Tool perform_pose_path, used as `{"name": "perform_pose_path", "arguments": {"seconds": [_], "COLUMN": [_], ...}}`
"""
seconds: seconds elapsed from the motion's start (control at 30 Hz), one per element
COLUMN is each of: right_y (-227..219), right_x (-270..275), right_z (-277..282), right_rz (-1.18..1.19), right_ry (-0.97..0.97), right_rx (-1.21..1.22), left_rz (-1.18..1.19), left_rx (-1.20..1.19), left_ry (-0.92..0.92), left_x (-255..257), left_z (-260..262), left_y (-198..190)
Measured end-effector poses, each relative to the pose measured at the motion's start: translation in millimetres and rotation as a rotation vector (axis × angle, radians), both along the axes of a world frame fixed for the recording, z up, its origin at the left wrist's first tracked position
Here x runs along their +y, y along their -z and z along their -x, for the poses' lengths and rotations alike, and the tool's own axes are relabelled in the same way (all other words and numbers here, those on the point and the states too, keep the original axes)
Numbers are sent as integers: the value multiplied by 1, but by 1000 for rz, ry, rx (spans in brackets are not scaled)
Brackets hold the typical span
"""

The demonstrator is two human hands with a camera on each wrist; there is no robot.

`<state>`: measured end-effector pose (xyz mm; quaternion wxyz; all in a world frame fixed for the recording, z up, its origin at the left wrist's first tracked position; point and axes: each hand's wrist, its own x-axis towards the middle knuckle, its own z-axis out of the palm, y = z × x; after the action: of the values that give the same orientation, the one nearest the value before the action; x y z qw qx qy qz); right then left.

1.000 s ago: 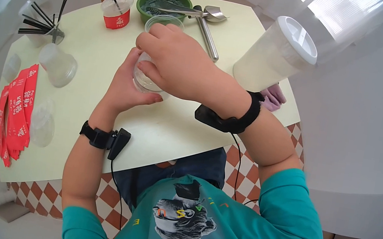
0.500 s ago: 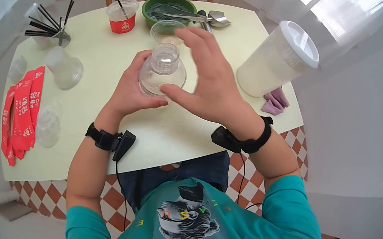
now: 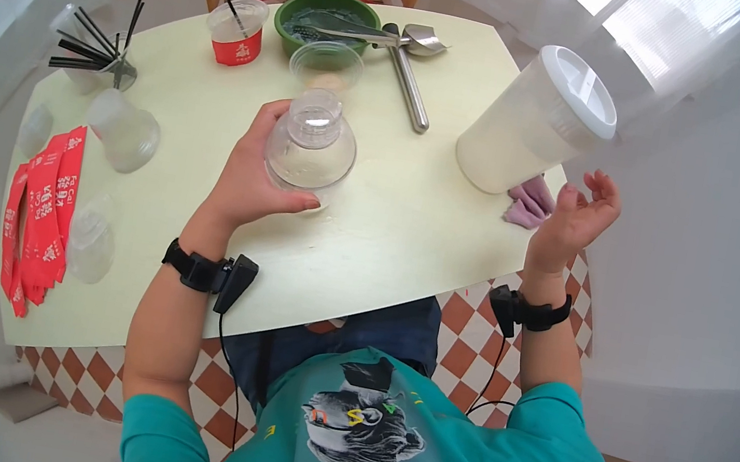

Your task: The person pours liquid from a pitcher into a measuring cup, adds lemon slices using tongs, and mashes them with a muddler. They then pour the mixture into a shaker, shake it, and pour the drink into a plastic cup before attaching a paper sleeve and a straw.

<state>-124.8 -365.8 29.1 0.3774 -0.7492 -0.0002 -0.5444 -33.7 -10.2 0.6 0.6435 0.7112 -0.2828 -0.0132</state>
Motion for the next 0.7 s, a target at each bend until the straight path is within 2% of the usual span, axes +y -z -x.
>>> {"name": "perform_pose_path", "arguments": {"seconds": [0.07, 0.13, 0.2, 0.23, 0.3, 0.33, 0.4, 0.43, 0.5, 0.53, 0.6, 0.7], "right_y": [-1, -11, -13, -11, -9, -10, -13, -16, -30, -39, -57, -57], "right_x": [-30, -37, -54, -60, -71, -77, -86, -92, -96, -95, -87, -87], "right_z": [-12, -25, -39, -46, -58, -67, -78, -83, -88, -93, -99, -107], "right_rz": [-290, -300, -477, -477, -403, -403, -687, -688, -875, -876, -917, -895], "right_ry": [-79, -43, -195, -201, -363, -372, -584, -588, -800, -804, -692, -669], "right_rx": [-21, 24, 118, 117, 74, 76, 58, 59, 149, 151, 264, 229], "left_rz": [37, 40, 43, 66, 89, 92, 94, 96, 97, 87, 77, 26], "left_rx": [9, 17, 22, 43, 63, 69, 79, 93, 110, 100, 91, 54], "left_ry": [13, 21, 14, 27, 29, 31, 34, 38, 42, 35, 26, 0], "left_x": [-1, -1, -2, -2, -2, -1, -2, -1, -1, -1, 0, -1], "left_z": [0, 1, 1, 2, 2, 1, 1, 1, 0, 0, 1, 2], "left_y": [0, -2, -3, -2, -2, -2, 0, 0, 1, 2, 1, -1]}}
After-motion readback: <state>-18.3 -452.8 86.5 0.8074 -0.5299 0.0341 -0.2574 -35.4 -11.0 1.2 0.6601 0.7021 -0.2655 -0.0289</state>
